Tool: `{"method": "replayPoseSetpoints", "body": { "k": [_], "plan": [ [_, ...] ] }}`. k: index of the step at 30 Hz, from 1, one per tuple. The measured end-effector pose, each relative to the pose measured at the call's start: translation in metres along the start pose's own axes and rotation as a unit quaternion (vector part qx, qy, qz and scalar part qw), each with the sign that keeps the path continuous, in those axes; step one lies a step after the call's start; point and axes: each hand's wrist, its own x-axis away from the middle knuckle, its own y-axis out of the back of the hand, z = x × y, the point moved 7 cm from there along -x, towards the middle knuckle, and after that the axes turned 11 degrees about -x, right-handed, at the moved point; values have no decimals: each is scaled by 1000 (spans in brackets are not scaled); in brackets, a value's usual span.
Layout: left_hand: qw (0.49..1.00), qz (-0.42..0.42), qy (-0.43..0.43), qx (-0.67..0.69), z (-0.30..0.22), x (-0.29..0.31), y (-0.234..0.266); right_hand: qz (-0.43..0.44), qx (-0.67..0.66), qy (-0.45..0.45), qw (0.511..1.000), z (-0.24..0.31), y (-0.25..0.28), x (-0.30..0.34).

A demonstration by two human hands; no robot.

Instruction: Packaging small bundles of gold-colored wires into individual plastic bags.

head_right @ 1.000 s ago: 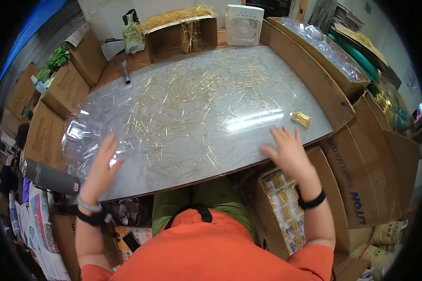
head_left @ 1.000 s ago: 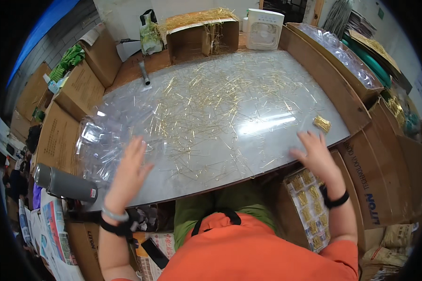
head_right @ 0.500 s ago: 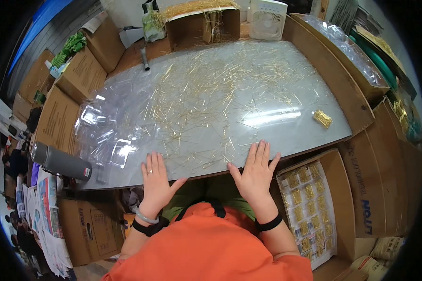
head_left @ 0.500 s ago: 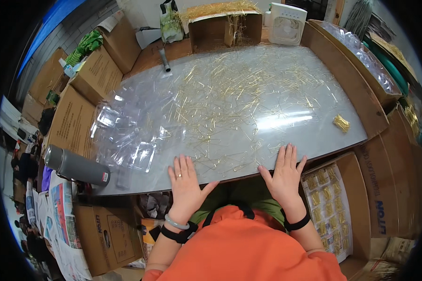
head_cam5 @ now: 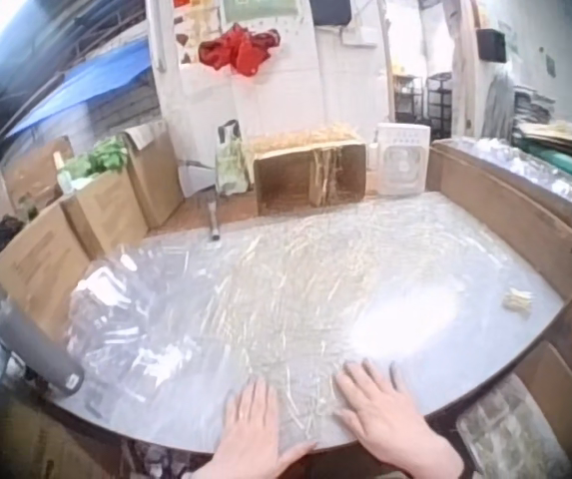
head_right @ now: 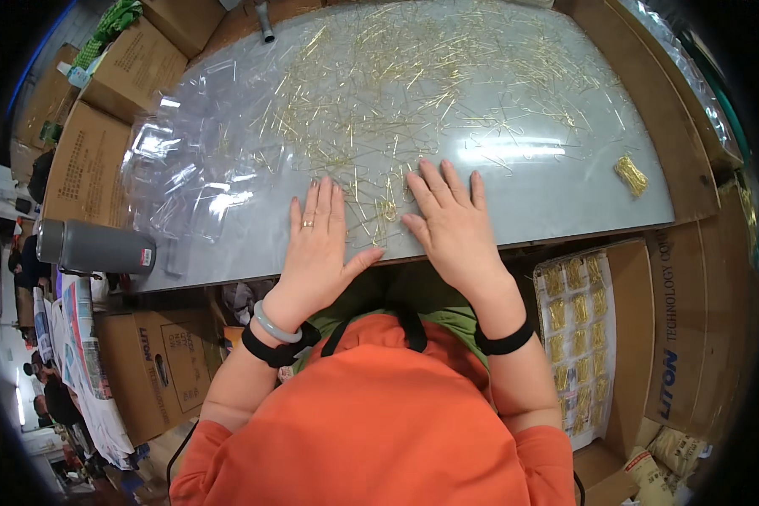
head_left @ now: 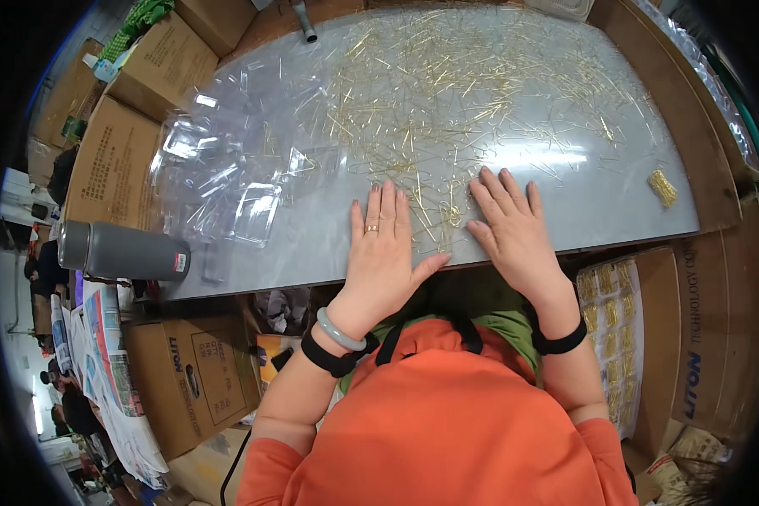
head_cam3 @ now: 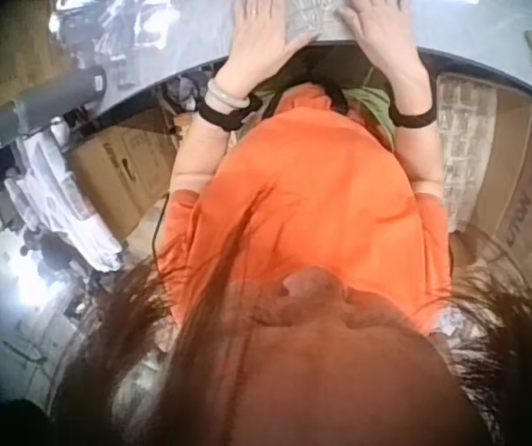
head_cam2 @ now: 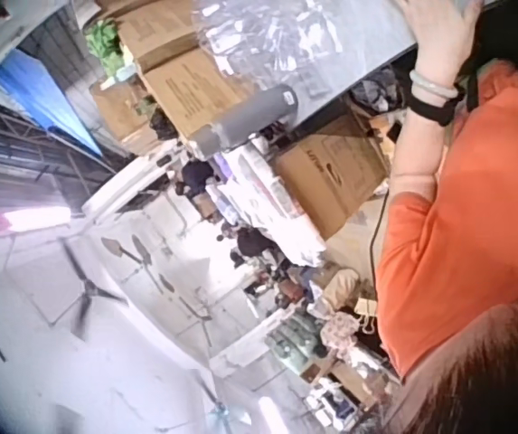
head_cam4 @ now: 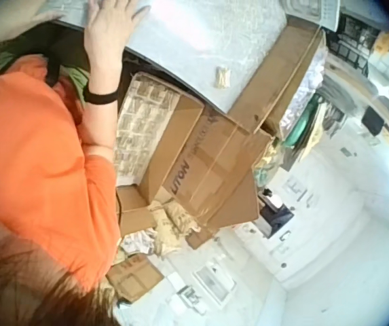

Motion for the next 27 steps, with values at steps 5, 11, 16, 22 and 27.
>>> {"method": "replayPoseSetpoints", "body": {
  "k": [5, 11, 16, 22, 27],
  "plan": [
    [1000, 3, 9, -2, 0, 1, 2, -50, -131, 21, 990, -3, 18, 12],
    [1000, 4, 19, 5, -2, 1, 2, -282, -303, -7, 910, -20, 36, 66],
    [999, -16, 36, 0, -2, -2, 9, -182, -306, -163, 920, -29, 37, 53],
    [994, -11, 5, 105, 8, 3, 15, -28, -81, -71, 994, -7, 24, -14],
    [993, -23, 18, 115, 53, 29, 22, 0, -28, -112, 993, -38, 19, -3]
  ]
}}
